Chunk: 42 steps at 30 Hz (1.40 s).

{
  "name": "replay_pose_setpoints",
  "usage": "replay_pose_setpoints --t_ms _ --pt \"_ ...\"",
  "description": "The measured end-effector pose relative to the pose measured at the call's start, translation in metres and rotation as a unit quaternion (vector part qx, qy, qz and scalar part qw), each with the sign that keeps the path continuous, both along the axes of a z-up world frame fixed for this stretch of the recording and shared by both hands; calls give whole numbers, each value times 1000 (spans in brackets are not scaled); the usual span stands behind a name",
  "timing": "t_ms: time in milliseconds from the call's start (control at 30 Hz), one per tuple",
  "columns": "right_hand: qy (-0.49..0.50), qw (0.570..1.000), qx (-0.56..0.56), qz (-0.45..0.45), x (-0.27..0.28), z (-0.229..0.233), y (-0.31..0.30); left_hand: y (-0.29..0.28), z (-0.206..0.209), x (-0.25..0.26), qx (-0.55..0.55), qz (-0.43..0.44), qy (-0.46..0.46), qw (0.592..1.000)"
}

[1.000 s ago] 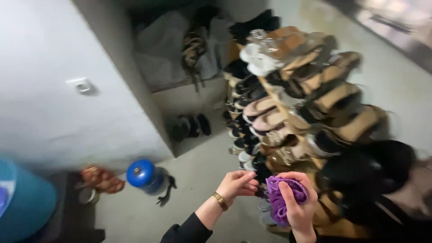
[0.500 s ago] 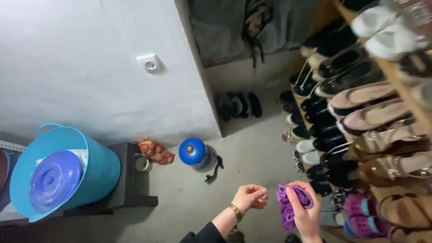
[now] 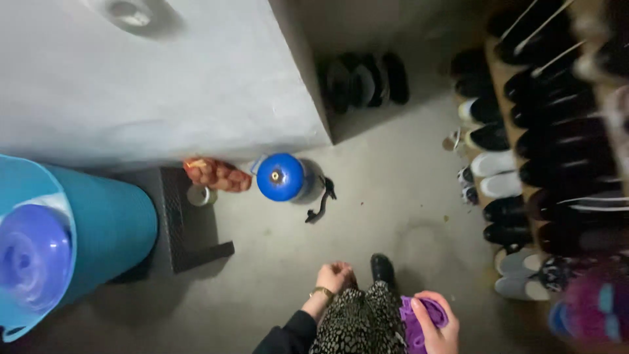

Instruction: The person cleans several pairs of high-heeled shoes using a purple cloth. They pick up each shoe from the floor, wipe the exterior and interior surfaces, and then place the cleaned shoes onto a multi-tiered shoe rack.

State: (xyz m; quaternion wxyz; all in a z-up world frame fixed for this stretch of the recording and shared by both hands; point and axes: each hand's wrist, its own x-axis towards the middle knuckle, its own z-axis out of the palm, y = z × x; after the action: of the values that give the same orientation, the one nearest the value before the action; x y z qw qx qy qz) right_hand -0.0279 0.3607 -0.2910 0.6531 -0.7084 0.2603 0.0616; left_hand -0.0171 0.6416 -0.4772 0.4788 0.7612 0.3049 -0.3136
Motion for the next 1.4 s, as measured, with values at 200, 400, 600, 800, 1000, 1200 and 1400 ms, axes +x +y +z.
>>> replay_pose_setpoints --t_ms 200,400,600,800,1000,1200,1400 --pt "115 993 3 22 21 -80 34 43 -87 24 170 -93 112 975" --pt "322 945 41 46 35 -160 63 80 -243 26 224 -158 151 950" --pt "300 950 58 59 -6 -241 62 125 -390 34 291 -237 44 926" --pt "472 879 43 47 -14 -279 48 133 -426 76 372 -305 -4 876" --pt "498 865 58 7 -21 -294 44 157 -501 52 435 -369 -36 821" --pt "427 902 48 47 -23 -260 50 100 -426 45 245 -273 -171 914" --pt "341 934 108 17 -16 -195 49 27 -252 27 101 -169 -140 970"
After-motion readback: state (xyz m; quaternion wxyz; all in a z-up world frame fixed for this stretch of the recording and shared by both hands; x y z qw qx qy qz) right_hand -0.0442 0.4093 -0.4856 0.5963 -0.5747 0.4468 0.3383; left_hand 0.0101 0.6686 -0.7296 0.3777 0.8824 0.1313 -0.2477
